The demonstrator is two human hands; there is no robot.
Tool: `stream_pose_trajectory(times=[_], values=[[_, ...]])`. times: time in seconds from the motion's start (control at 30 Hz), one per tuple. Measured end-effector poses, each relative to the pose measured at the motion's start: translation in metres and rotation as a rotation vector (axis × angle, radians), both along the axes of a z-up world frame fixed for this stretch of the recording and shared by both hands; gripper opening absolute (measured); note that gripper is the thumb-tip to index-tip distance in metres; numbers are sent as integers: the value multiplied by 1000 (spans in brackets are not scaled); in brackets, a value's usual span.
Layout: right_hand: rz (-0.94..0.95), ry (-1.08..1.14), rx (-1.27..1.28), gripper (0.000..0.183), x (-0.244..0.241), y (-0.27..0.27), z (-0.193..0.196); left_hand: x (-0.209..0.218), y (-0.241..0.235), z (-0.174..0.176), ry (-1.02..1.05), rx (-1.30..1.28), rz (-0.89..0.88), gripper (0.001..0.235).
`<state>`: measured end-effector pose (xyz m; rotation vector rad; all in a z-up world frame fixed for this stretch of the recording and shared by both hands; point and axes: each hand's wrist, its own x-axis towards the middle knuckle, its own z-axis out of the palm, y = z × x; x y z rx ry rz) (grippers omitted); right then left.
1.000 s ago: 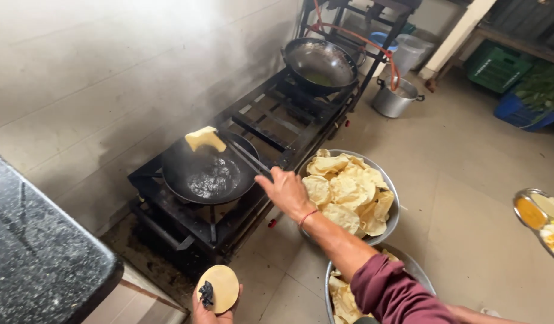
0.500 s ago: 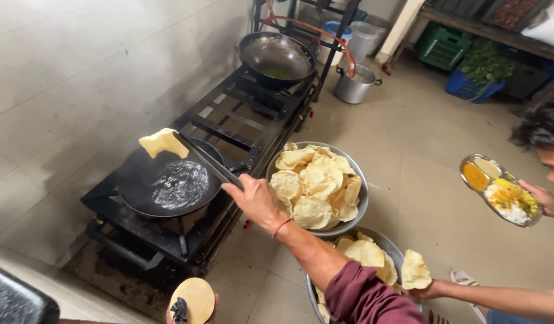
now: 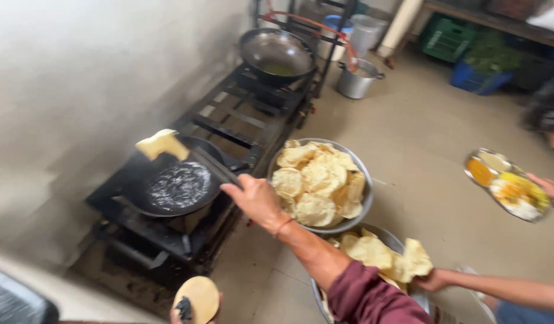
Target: Frying small circular dough pieces into crispy chips using tongs and a large pan of hot oil on a gas stove.
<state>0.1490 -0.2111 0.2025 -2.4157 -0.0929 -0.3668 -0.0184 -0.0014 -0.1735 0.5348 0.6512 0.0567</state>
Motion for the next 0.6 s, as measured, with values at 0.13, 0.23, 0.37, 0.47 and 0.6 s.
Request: stream_pose_trajectory(times=[0.13, 0.23, 0.37, 0.47, 0.6], values=[[8, 36, -28, 52, 0, 4, -45, 22, 1, 106, 149, -239, 40, 54], [51, 88, -120, 51, 0, -5, -89, 14, 0, 133, 71, -124, -36, 45], [52, 128, -96, 50, -6, -6, -60, 7, -2, 168, 119, -143, -7, 41], [4, 146, -62, 52, -4, -3, -28, 7, -4, 177, 108, -68, 25, 38], [-23, 3, -9, 53, -11, -2, -37, 7, -8, 157, 45, -85, 11, 36]])
